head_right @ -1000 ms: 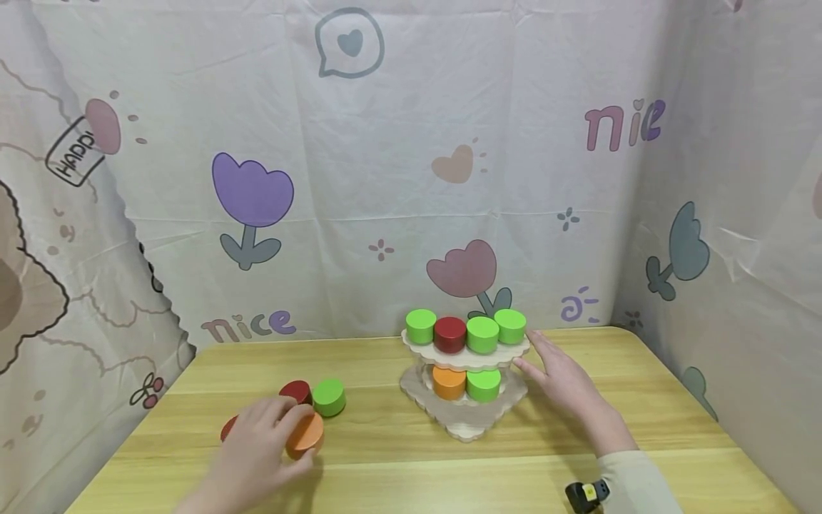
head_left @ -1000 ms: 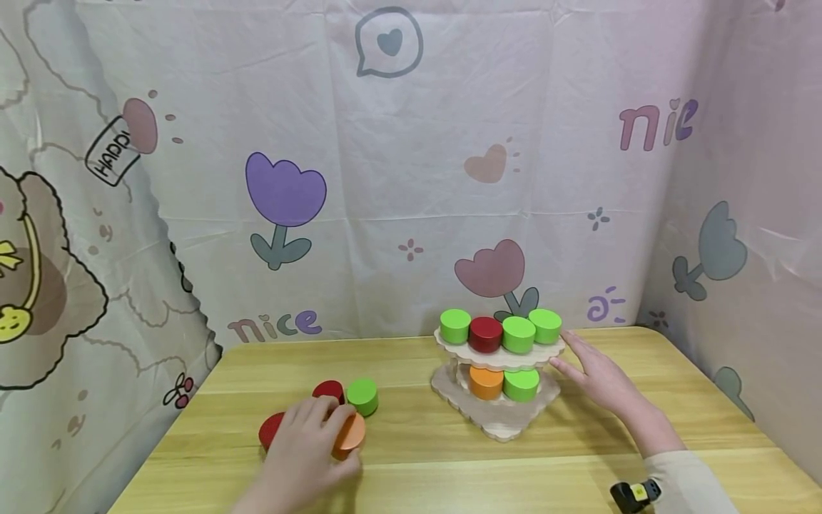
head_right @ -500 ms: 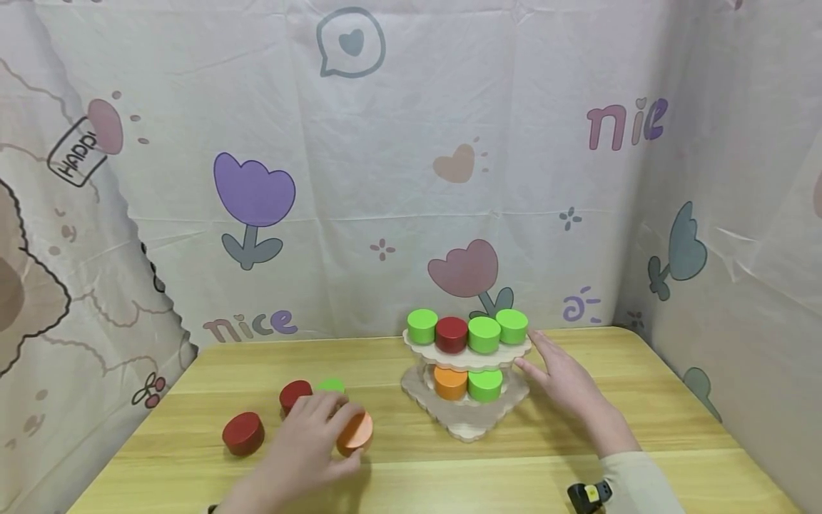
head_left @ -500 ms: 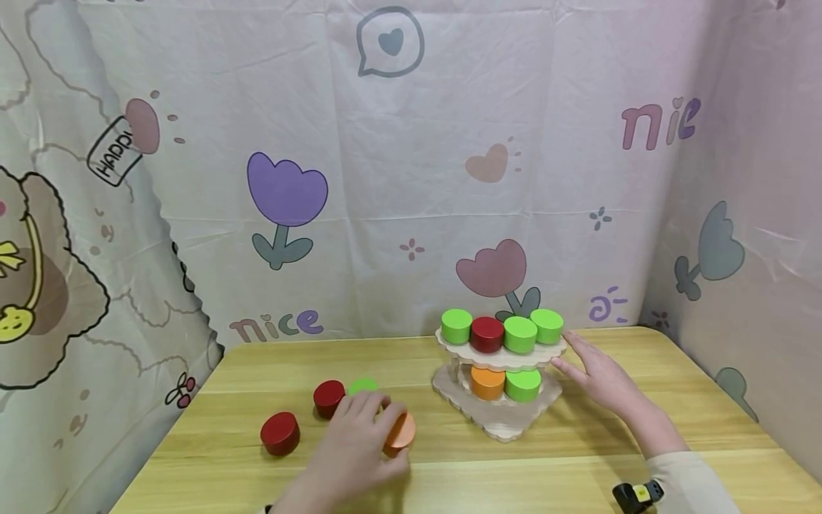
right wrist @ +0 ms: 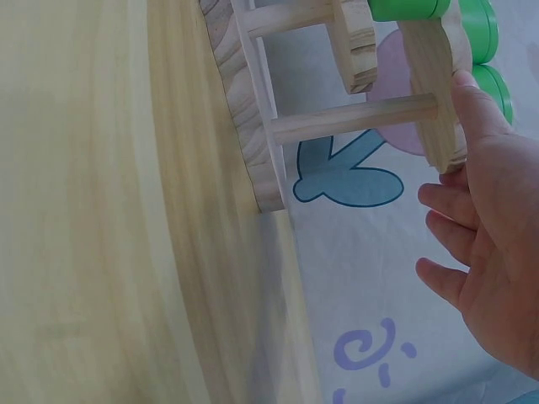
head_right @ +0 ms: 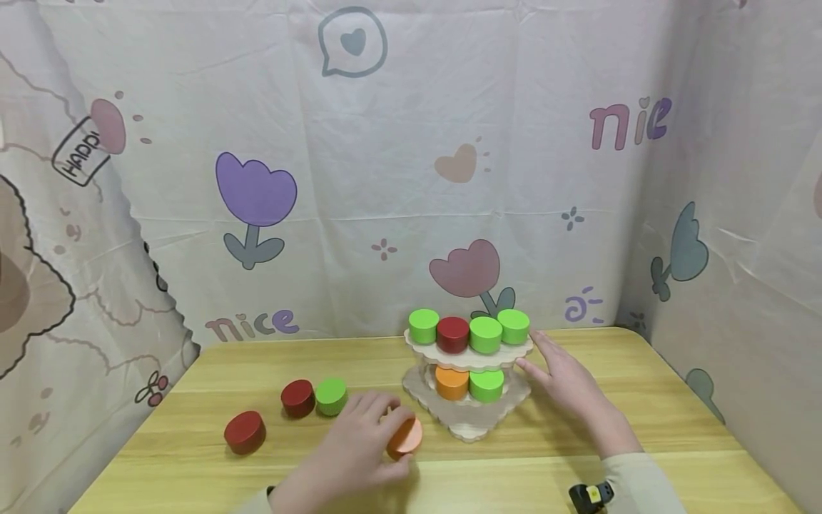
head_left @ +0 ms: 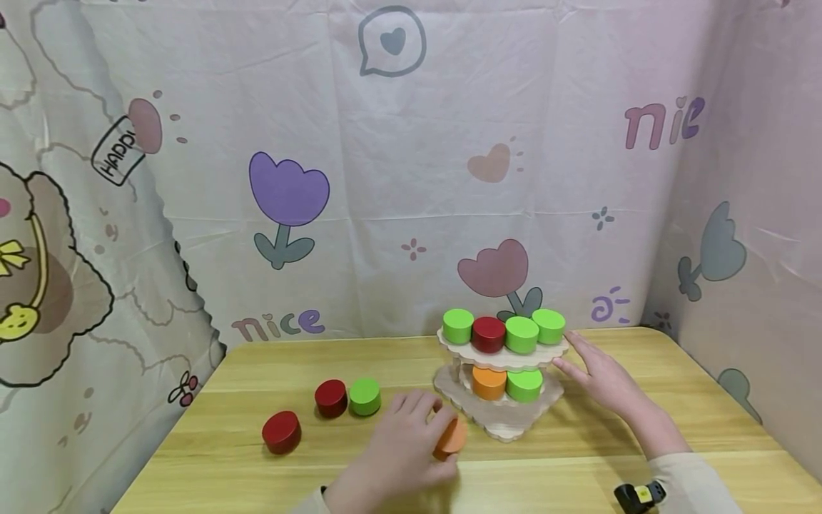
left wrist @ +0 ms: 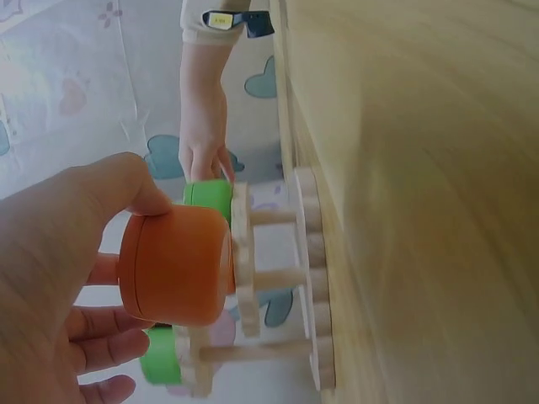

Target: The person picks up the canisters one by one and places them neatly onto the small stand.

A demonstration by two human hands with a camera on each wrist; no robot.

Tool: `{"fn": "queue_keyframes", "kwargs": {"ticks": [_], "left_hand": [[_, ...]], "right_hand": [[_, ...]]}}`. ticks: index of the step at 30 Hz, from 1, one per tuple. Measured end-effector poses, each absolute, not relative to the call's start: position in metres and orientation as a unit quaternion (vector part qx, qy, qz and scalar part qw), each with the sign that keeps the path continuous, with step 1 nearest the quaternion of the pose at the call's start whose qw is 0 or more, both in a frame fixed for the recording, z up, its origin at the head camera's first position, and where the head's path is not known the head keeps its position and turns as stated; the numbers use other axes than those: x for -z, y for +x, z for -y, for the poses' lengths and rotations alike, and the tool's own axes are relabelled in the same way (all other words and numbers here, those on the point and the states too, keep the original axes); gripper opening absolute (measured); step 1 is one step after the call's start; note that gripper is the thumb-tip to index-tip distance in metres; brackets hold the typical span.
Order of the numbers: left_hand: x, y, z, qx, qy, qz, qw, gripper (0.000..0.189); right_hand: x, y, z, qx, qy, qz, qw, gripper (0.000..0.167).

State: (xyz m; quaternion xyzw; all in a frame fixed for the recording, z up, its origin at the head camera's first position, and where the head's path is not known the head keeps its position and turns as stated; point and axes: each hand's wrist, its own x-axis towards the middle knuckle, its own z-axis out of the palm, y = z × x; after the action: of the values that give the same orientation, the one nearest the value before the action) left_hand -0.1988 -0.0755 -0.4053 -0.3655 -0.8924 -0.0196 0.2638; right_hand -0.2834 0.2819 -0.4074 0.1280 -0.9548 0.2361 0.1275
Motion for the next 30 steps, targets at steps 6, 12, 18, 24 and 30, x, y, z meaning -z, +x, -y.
{"fn": "queue_keyframes", "kwargs": {"ticks": [6,12,18,24,30], "left_hand": [[0.41,-0.206,0.055,0.016,-0.39,0.874,0.29,0.045],[0.413,-0.211,0.035,0.005,-0.393,0.867,0.306,0.045],[0.415,-0.216,0.018,-0.005,-0.402,0.861,0.311,0.045],[0.417,-0.218,0.001,-0.025,-0.404,0.867,0.289,0.043],[0.421,-0.218,-0.019,-0.038,-0.4,0.873,0.278,0.04]], "right_hand": [[0.408,-0.284,-0.283,-0.234,0.128,0.955,0.128,0.075],[0.409,-0.285,-0.283,-0.234,0.127,0.955,0.128,0.076],[0.409,-0.286,-0.284,-0.235,0.13,0.955,0.129,0.076],[0.409,-0.287,-0.284,-0.234,0.132,0.954,0.129,0.075],[0.409,-0.287,-0.285,-0.237,0.13,0.955,0.124,0.075]]}}
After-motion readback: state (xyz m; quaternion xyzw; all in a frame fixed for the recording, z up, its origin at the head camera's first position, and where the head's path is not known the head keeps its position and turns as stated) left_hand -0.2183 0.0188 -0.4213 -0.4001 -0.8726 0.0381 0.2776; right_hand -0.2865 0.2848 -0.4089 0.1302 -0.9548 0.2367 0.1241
